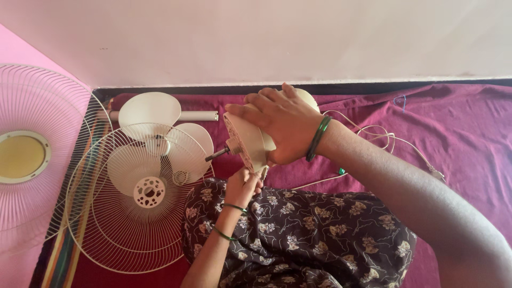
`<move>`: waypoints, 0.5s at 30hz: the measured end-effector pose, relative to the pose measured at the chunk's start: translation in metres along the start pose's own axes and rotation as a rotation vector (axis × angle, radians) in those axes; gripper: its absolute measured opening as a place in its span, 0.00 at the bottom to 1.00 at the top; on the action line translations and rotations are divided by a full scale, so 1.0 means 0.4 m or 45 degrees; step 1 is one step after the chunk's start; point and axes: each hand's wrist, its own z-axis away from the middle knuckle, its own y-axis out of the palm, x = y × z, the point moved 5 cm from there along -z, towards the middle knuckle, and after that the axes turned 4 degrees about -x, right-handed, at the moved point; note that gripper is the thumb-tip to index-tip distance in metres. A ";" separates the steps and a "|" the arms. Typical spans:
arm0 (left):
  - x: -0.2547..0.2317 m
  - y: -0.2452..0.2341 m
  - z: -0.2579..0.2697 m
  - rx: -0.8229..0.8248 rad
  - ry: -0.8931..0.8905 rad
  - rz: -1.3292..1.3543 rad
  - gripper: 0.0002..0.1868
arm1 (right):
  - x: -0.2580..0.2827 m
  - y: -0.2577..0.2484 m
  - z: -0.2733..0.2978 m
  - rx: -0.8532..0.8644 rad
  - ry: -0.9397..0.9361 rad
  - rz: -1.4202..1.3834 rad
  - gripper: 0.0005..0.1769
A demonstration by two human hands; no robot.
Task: The person assembles an electric fan by attaching the motor housing to the fan head, securing the front grille with a screwdriver, and mounting the fan blades onto the motor shaft. The person uses a screwdriver to tighten screws and aligns components by hand.
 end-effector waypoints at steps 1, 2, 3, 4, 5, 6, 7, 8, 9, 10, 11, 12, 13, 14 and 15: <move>0.013 0.001 -0.006 0.046 -0.050 0.137 0.22 | 0.000 -0.001 -0.002 0.002 -0.006 0.024 0.69; 0.026 0.002 -0.009 0.091 -0.103 0.275 0.21 | 0.002 0.000 -0.004 0.007 -0.013 0.046 0.70; 0.037 0.003 -0.011 0.135 -0.156 0.413 0.21 | 0.004 0.001 -0.005 0.011 -0.020 0.068 0.70; 0.046 0.003 -0.016 0.169 -0.228 0.480 0.21 | 0.003 0.002 -0.008 0.027 -0.009 0.073 0.71; 0.055 0.000 -0.018 0.204 -0.300 0.547 0.20 | 0.002 0.003 -0.010 0.043 0.001 0.078 0.72; 0.063 0.001 -0.018 0.240 -0.375 0.615 0.20 | 0.001 0.005 -0.010 0.061 0.015 0.082 0.73; 0.066 0.001 -0.019 0.221 -0.362 0.593 0.19 | 0.003 0.004 -0.009 0.040 0.003 0.074 0.72; 0.065 -0.001 -0.026 0.203 -0.344 0.569 0.19 | 0.003 0.000 -0.010 0.013 -0.008 0.070 0.70; 0.064 -0.004 -0.034 0.185 -0.326 0.544 0.18 | 0.002 -0.004 -0.011 -0.013 -0.018 0.065 0.68; 0.062 -0.006 -0.040 0.172 -0.292 0.520 0.17 | 0.001 -0.004 -0.010 -0.015 -0.023 0.062 0.68; 0.060 -0.010 -0.048 0.160 -0.258 0.495 0.16 | -0.001 -0.005 -0.010 -0.018 -0.028 0.059 0.68; 0.063 -0.011 -0.048 0.145 -0.230 0.472 0.15 | 0.000 -0.001 -0.009 -0.016 -0.033 0.051 0.68; 0.067 -0.012 -0.045 0.122 -0.225 0.457 0.15 | 0.000 0.002 -0.006 -0.013 -0.034 0.058 0.68; 0.066 -0.012 -0.048 0.101 -0.217 0.440 0.15 | -0.002 0.004 -0.006 -0.012 -0.033 0.067 0.68; 0.063 -0.010 -0.051 0.080 -0.208 0.424 0.15 | -0.003 0.005 -0.005 -0.012 -0.032 0.076 0.68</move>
